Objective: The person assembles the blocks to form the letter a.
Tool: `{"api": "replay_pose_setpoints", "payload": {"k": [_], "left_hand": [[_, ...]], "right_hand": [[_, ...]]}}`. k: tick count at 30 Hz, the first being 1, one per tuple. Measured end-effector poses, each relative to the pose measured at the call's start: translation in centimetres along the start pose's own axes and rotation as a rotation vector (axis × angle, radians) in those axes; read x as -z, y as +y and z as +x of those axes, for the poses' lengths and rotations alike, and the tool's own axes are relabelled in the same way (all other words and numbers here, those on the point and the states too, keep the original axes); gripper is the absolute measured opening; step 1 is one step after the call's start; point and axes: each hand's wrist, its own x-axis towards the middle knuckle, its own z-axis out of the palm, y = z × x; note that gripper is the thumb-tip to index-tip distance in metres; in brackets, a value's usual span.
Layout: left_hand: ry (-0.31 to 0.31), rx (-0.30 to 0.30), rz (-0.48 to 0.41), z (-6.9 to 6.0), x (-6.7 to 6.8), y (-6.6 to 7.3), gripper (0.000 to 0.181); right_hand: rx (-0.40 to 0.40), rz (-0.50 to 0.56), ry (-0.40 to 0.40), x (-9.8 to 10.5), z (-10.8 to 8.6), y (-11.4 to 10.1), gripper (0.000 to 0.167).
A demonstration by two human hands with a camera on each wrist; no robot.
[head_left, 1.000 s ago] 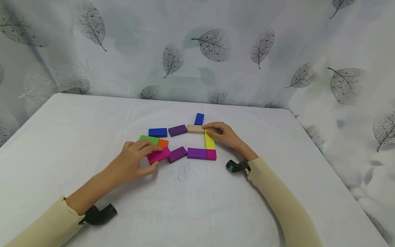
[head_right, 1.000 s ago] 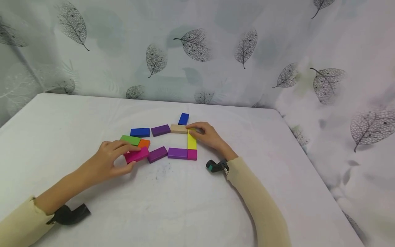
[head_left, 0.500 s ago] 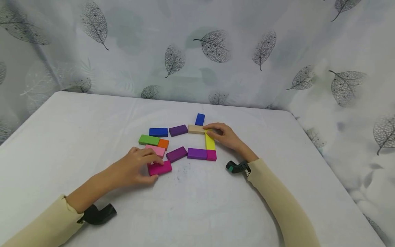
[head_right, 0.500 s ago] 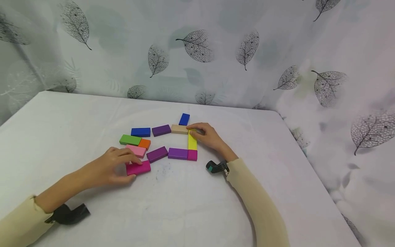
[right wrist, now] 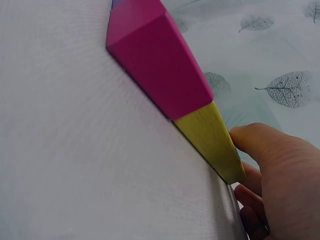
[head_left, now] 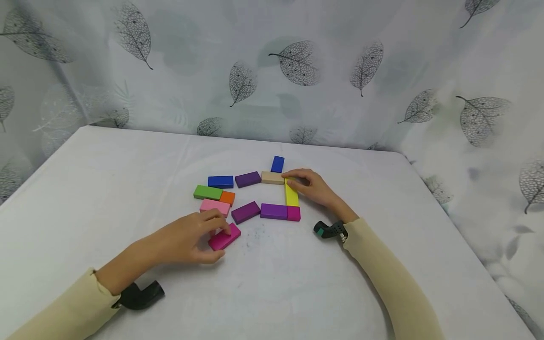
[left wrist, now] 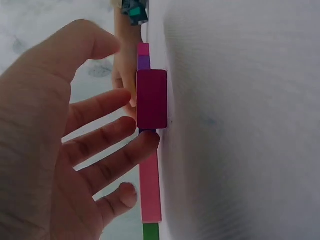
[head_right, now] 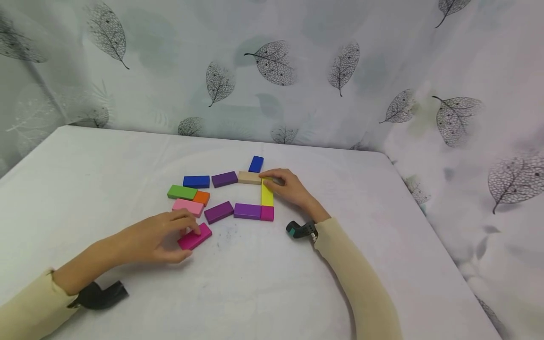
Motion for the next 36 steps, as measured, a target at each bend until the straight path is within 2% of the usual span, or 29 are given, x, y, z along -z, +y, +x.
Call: {"api": "replay_pose_setpoints", "payload": {"k": [3,8,11,16,26,36], "left_hand": [[-0.006,-0.051,0.038,-0.2,-0.1,-0.4,0.046],[-0.006,-0.109,0.049,-0.5,-0.1,-1.1,0.058],[-0.015,-0.12,0.033,-0.5,0.0,-1.3,0.061],[-0.009,-0.11,0.019,-0.5,-0.1,-1.4,0.057],[0.003,-0.046,0.028,-0.2,-0.2,-1.4,0.05],[0.05,-0.02,0.04,0.0,-0.5,-1.1,0.052]], "right_hand": [[-0.009,-0.001,-0.008,0.2,-0.6,-1.8,0.034],[-0.003,-0.001,-0.007,0.3,-0.6,-2.1,0.034],[-0.002,0.001,-0.003,0.3,-0.6,-2.1,0.033],[-0.008,0.001,-0.002,0.2,-0.6,-2.1,0.033],[0.007,0.003,-0.007,0.2,-0.6,-1.9,0.033],[0.007,0.011,-0.01,0.3,-0.6,-1.8,0.033]]}}
